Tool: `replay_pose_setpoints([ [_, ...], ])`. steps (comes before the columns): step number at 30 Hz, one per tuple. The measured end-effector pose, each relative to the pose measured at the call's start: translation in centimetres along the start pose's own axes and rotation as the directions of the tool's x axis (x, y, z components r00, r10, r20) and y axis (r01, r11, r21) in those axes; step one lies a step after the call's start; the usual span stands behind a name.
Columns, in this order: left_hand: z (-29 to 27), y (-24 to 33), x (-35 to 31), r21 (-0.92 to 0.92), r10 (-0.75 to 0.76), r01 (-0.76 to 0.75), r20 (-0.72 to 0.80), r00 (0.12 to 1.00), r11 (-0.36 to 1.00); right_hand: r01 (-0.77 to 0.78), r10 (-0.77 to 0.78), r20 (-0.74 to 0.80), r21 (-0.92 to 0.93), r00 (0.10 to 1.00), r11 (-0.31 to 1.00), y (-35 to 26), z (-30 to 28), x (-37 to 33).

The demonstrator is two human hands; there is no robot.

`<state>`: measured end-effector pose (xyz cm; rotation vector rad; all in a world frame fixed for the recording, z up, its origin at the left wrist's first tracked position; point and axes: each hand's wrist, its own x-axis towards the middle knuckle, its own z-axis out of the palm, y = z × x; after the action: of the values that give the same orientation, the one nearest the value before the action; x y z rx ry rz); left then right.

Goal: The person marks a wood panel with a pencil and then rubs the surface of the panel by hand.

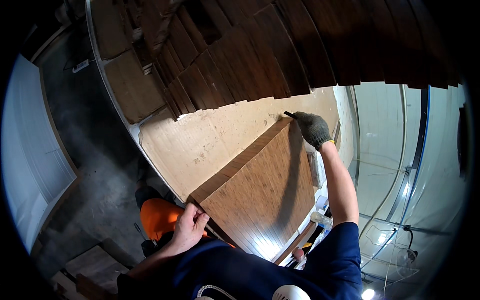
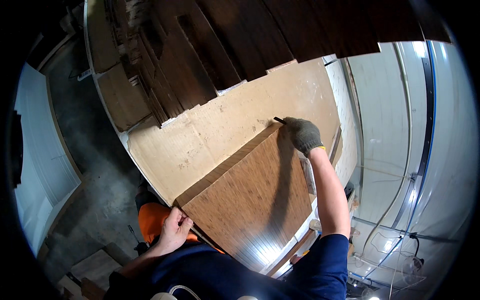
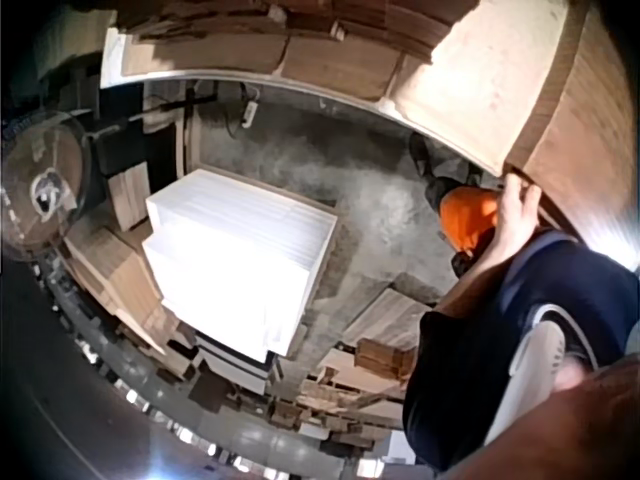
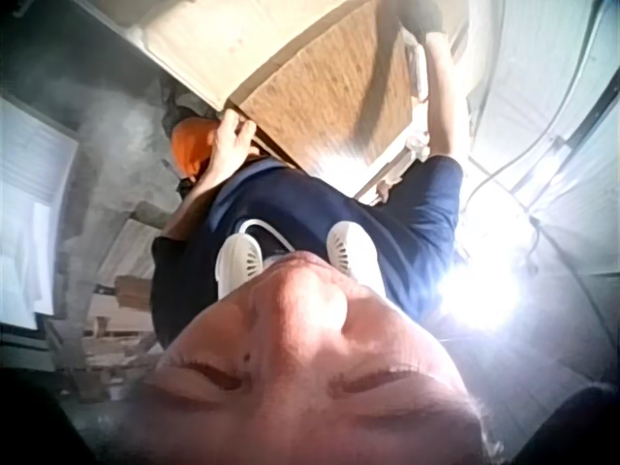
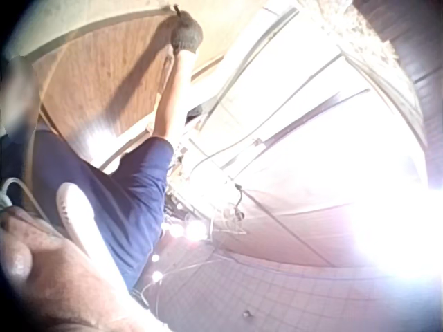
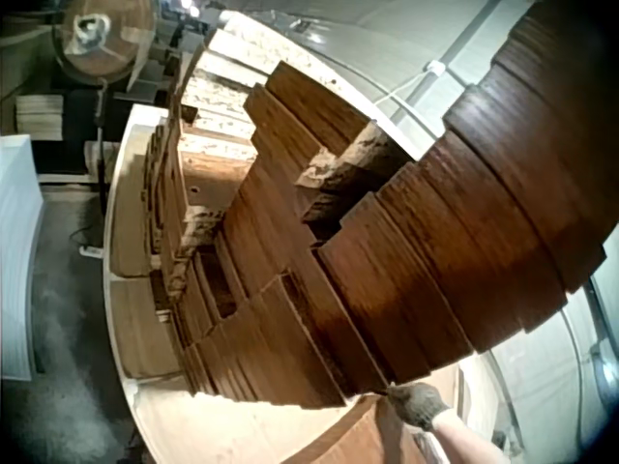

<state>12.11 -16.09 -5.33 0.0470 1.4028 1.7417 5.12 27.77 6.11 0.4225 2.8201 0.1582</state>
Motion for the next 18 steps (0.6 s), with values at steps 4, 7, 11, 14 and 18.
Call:
replay_pose_setpoints([
  [4,0.0,-0.5,-0.1,0.03,0.03,-0.029,-0.022,0.999,0.999,0.155,-0.064,0.358,-0.233,0.932,0.96,-6.0,-2.9,0.1],
  [7,0.2,-0.6,-0.1,0.045,0.029,-0.028,-0.019,0.999,0.999,0.614,-0.614,0.149,0.05,0.775,0.788,-7.8,-0.3,-4.2],
  [11,0.0,-1.0,-0.2,0.049,0.035,-0.035,-0.018,0.999,0.998,0.162,-0.146,0.109,-0.157,0.983,0.974,-6.1,-3.1,0.6],
  [14,-0.1,-0.9,0.0,0.048,0.044,-0.045,0.021,0.999,0.998,0.121,-0.122,0.002,-0.144,0.993,0.982,1.0,0.2,-0.5],
  [18,-0.3,-0.4,0.1,0.07,0.011,-0.017,0.085,0.996,0.997,0.578,-0.58,0.127,0.056,0.804,0.814,-9.4,-2.9,-5.2],
])
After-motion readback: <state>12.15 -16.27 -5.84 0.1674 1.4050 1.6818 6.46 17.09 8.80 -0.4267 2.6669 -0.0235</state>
